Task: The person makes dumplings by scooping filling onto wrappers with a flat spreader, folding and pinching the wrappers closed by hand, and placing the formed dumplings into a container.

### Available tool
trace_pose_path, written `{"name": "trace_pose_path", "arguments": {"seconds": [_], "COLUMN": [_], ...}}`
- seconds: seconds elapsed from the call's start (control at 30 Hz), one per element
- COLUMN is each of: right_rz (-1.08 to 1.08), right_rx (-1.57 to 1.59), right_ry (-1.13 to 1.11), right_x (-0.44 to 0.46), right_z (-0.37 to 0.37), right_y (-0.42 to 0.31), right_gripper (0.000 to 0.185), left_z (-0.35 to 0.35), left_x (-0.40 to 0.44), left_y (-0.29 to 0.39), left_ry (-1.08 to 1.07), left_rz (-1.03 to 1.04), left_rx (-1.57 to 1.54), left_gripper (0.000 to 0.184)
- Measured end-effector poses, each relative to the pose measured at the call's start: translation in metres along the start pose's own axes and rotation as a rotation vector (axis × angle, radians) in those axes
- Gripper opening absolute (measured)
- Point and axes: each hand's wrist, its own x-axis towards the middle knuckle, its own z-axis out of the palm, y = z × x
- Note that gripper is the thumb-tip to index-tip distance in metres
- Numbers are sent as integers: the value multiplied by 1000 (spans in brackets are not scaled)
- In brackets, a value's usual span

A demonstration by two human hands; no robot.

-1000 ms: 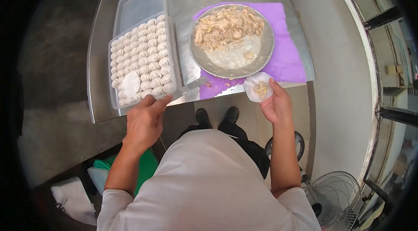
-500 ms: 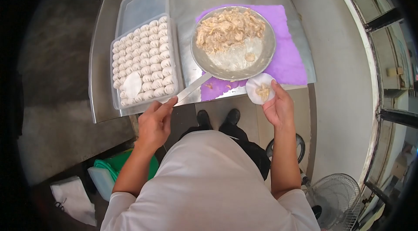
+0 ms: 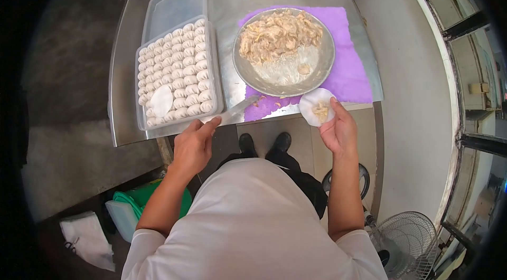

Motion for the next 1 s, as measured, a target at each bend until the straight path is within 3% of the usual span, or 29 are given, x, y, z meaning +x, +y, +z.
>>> {"name": "trace_pose_path", "arguments": {"seconds": [0.1,0.17,0.3,0.47,0.6,0.67,0.77,0.9,0.97,1.0], "right_rz": [13,135,102,32,20,21,12,21,37,36], "right_rx": [45,130,132,79,97,122,117,113,86,85], "right_ry": [-10,-121,-25,-47,-56,-107,-103,-95,-91,-91], "right_x": [-2,-2,-3,6,10,11,12,8,5,4], "right_z": [-2,-12,-1,8,9,11,21,24,25,26], "right_y": [-2,-7,-4,-5,-7,-8,-11,-19,-21,-21], "right_gripper": [39,43,44,45,45,46,46,46,45,45], "left_z": [-11,-29,-41,12,32,31,33,24,34,34], "left_x": [-2,-3,26,112,134,130,119,100,84,84], "left_y": [1,14,39,39,39,38,41,59,64,65], "left_ry": [-27,-13,2,-76,-160,-321,-406,-432,-151,-149], "left_rz": [-18,-60,120,229,250,218,70,54,354,368], "left_rx": [52,-66,-265,-106,-47,-204,-443,-552,-397,-373], "left_gripper": [40,41,44,37,37,37,36,40,46,50]}}
